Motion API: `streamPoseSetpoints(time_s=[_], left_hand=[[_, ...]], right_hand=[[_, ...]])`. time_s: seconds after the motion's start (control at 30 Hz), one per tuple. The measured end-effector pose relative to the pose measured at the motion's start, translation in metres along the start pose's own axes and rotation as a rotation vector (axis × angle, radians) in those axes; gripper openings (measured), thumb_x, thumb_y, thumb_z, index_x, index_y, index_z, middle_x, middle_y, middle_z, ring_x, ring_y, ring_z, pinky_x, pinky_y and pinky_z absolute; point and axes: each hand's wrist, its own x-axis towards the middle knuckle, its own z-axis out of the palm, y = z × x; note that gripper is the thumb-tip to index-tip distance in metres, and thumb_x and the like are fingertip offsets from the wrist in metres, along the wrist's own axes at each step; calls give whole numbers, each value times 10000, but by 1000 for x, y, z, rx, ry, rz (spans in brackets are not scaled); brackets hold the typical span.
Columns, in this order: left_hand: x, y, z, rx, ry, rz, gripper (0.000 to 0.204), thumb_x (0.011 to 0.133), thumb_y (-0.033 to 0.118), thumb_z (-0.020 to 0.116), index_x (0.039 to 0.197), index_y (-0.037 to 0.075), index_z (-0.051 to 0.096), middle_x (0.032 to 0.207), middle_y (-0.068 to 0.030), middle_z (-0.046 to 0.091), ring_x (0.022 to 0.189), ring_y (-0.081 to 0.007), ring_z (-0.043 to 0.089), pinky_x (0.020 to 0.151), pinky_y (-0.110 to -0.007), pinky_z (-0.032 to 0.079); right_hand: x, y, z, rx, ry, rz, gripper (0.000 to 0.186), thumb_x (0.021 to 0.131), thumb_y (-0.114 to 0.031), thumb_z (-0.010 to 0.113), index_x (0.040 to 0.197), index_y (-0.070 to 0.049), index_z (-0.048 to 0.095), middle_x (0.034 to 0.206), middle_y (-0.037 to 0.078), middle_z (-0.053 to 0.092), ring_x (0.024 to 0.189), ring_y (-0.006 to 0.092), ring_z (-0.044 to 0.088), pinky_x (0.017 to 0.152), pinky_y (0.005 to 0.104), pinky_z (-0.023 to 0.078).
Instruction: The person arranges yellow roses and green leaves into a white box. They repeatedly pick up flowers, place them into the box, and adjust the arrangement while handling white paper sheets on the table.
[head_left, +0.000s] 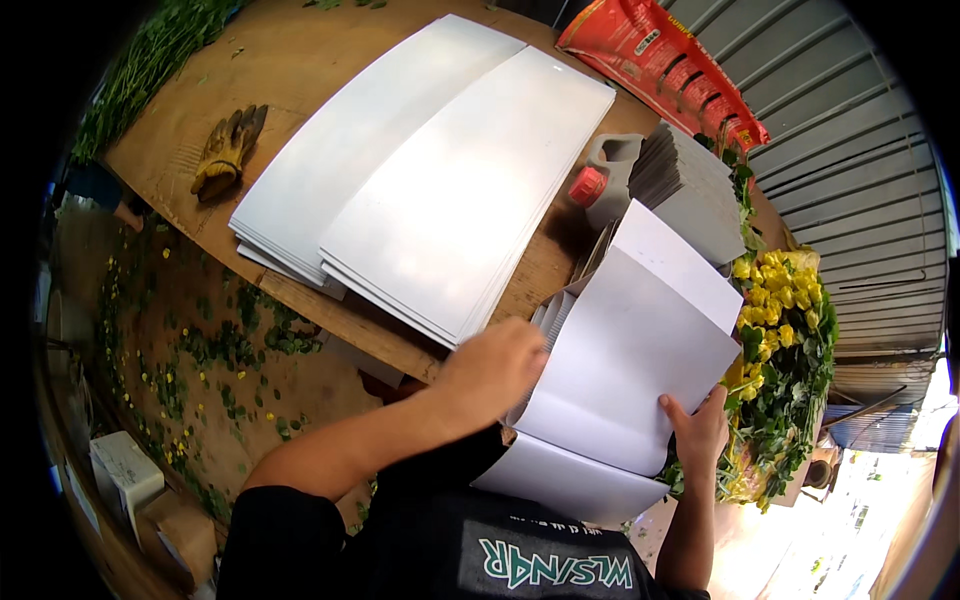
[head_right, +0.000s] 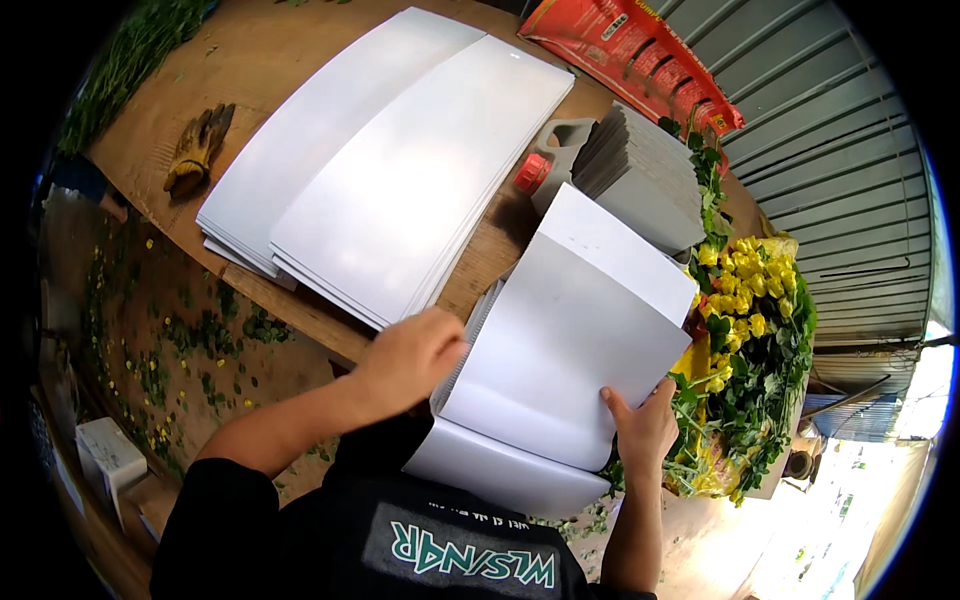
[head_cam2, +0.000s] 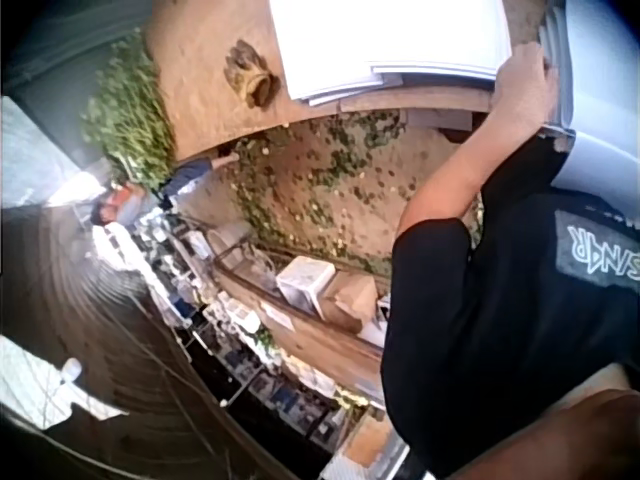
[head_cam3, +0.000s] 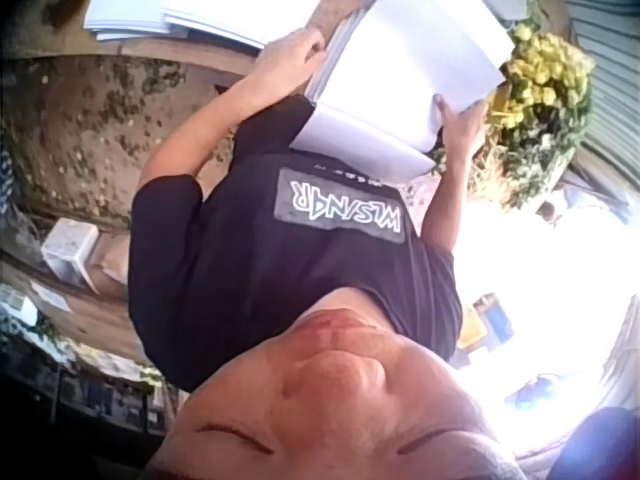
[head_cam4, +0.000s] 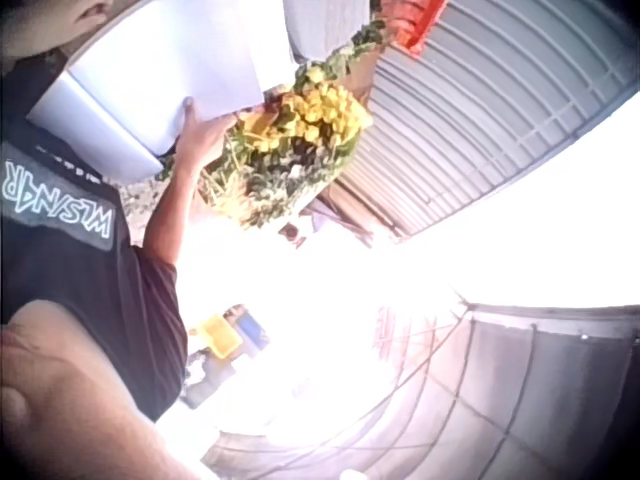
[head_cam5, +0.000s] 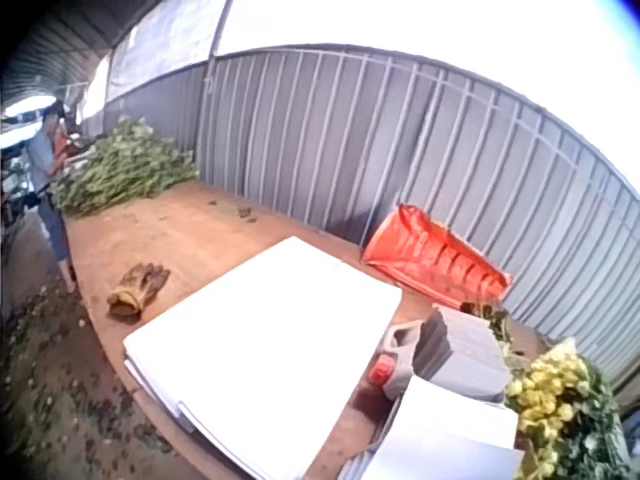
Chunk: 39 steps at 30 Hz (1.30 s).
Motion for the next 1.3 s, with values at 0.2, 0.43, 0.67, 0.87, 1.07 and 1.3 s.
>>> streamPoseSetpoints(time_s=[0.2, 0.43, 0.67, 0.87, 1.07, 1.3], left_hand=[[32, 46, 49, 385, -292, 650, 611, 787, 497, 463, 1188, 37, 433, 1280, -193, 338, 1215, -318, 277, 995, -496, 169], [41, 34, 61, 506, -453, 490, 763, 735, 609, 434, 1332, 157, 290, 1407, -185, 109, 1317, -306, 9, 977, -593, -27], [46, 49, 57, 604, -496, 425, 779, 670, 598, 527, 1299, 174, 351, 1384, -186, 175, 1301, -310, 93, 918, -672, 31], [47, 58, 59, 661, -550, 422, 791, 660, 604, 544, 1296, 175, 352, 1378, -204, 165, 1298, -328, 89, 912, -675, 24], [49, 61, 60, 680, -576, 410, 791, 667, 610, 534, 1299, 173, 345, 1379, -215, 148, 1300, -333, 77, 916, -671, 18], [50, 57, 58, 685, -608, 371, 799, 679, 642, 493, 1309, 180, 328, 1377, -226, 143, 1299, -351, 64, 915, -670, 3]], right_hand=[[-2, -9, -4, -20, -16, -31, 581, 621, -408, 713, 909, -42, 365, 711, 160, 593, 670, 354, 579, 598, 412, 436], [4, -1, 0, -64, -139, -23, 583, 654, -430, 676, 920, -24, 354, 723, 187, 603, 688, 360, 592, 614, 417, 454], [-35, -16, -62, -58, -132, -713, 403, 700, -322, 623, 981, -58, 506, 881, 62, 562, 806, 213, 545, 630, 330, 451], [-65, -11, -23, 43, -240, -934, 67, 686, -130, 512, 701, -67, 493, 700, 42, 462, 666, 162, 521, 504, 264, 445], [-52, 4, -22, 195, -335, -1000, 145, 729, -211, 558, 738, -75, 508, 718, 40, 479, 706, 171, 543, 529, 292, 454], [97, 152, -53, 132, 79, 37, 247, 778, -325, 544, 788, -94, 633, 677, 98, 606, 665, 272, 586, 593, 363, 455]])
